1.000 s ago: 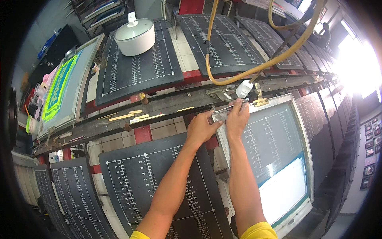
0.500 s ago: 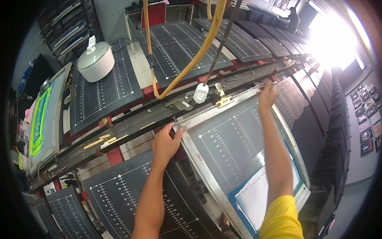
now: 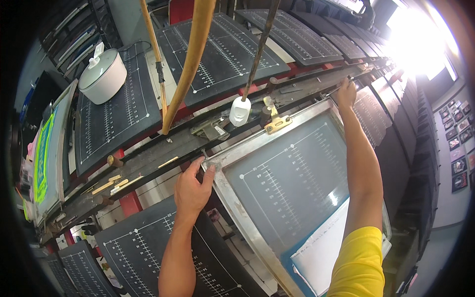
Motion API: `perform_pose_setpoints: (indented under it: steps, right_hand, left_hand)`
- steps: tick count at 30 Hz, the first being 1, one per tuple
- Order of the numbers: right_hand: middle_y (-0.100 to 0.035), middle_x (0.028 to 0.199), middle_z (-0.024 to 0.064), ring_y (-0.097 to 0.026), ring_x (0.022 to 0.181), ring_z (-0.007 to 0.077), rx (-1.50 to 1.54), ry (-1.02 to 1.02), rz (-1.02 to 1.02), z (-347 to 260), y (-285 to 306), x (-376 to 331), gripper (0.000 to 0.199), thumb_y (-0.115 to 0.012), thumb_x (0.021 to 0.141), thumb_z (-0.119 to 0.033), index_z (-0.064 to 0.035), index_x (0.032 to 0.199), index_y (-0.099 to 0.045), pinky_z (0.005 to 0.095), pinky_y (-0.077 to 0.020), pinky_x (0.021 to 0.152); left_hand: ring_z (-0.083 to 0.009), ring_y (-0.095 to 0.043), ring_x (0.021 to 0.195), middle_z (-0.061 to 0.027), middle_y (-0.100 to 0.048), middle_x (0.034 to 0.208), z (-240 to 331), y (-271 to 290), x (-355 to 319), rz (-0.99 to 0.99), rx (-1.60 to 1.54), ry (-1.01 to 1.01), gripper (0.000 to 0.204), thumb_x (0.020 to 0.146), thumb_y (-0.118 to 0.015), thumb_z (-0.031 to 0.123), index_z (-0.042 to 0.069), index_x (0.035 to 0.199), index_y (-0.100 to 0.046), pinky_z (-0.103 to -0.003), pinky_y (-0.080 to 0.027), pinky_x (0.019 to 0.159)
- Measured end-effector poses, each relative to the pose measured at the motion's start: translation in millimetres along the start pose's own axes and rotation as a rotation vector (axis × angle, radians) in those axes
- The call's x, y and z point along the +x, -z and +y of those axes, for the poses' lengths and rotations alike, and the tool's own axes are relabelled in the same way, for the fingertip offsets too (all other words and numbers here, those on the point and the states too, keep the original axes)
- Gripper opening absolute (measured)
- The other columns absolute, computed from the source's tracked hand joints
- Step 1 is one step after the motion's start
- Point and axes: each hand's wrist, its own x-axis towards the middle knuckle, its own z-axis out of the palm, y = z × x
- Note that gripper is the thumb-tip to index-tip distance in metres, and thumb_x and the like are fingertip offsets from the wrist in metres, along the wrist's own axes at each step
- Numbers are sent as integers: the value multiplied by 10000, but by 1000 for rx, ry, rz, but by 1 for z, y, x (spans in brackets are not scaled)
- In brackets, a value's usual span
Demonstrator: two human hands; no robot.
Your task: The person performs screen-printing on t-shirts by aligning a screen frame over the fabric, applying white ink, and using a squeegee to spread it evenly across the design. The person also uses a heat gun to dry the ink between layers and cleans the screen with a cloth.
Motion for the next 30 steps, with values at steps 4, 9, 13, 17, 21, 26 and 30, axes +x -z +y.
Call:
perform_pose_setpoints:
  steps: [4, 9, 13, 17, 21, 26, 30]
  right_hand:
    - [-643, 835, 59, -617, 758, 155, 111, -43, -65, 5, -3, 6, 418, -441, 1041, -373, -17, 1003, -657, 319, -536, 595]
    - [-642, 851, 32, -583, 739, 130, 295, -223, -149, -8, 4, -2, 436, -446, 1045, -420, -57, 1038, -687, 302, -521, 605]
    - [-640, 873, 19, -539, 723, 115, 396, -359, -164, -16, 6, -11, 442, -446, 1045, -447, -84, 1073, -696, 297, -508, 638]
    - [-639, 909, 12, -521, 731, 112, 420, -392, -164, -14, 4, -12, 444, -446, 1045, -455, -100, 1124, -700, 302, -502, 661]
    - [-640, 921, 20, -522, 729, 115, 423, -356, -195, -8, 3, -12, 440, -463, 1043, -451, -93, 1144, -697, 298, -498, 660]
    - [-647, 910, 34, -544, 723, 131, 496, -515, -188, 1, 2, -15, 426, -480, 1042, -431, -68, 1104, -695, 308, -495, 684]
    - [-653, 837, 52, -593, 714, 157, 465, -421, -292, 5, -4, -14, 407, -481, 1043, -402, -47, 1051, -680, 307, -481, 672]
  left_hand:
    - [-434, -672, 897, -221, -713, 923, -3, -1, 0, -10, -28, 0, 510, 909, -607, 503, 99, 1214, -672, -499, -522, 800]
    - [-431, -671, 905, -216, -716, 935, -4, -2, 0, -21, -41, 11, 499, 903, -626, 483, 94, 1213, -673, -491, -521, 804]
    - [-425, -674, 899, -214, -718, 936, -4, -4, 0, 15, -67, -27, 495, 900, -634, 474, 93, 1212, -676, -482, -523, 805]
    - [-420, -678, 893, -215, -718, 932, -5, -5, 1, 28, -67, -34, 505, 896, -638, 477, 86, 1213, -676, -478, -524, 803]
    - [-417, -681, 886, -217, -717, 929, -4, -5, 1, 8, -75, -20, 518, 894, -642, 482, 76, 1213, -677, -477, -524, 794]
    - [-414, -686, 888, -221, -717, 929, -2, -3, 1, -11, -84, 14, 526, 892, -646, 485, 71, 1215, -676, -469, -526, 797]
    - [-408, -689, 887, -223, -718, 936, -2, -4, 2, -16, -102, 22, 531, 892, -649, 482, 66, 1222, -674, -457, -524, 800]
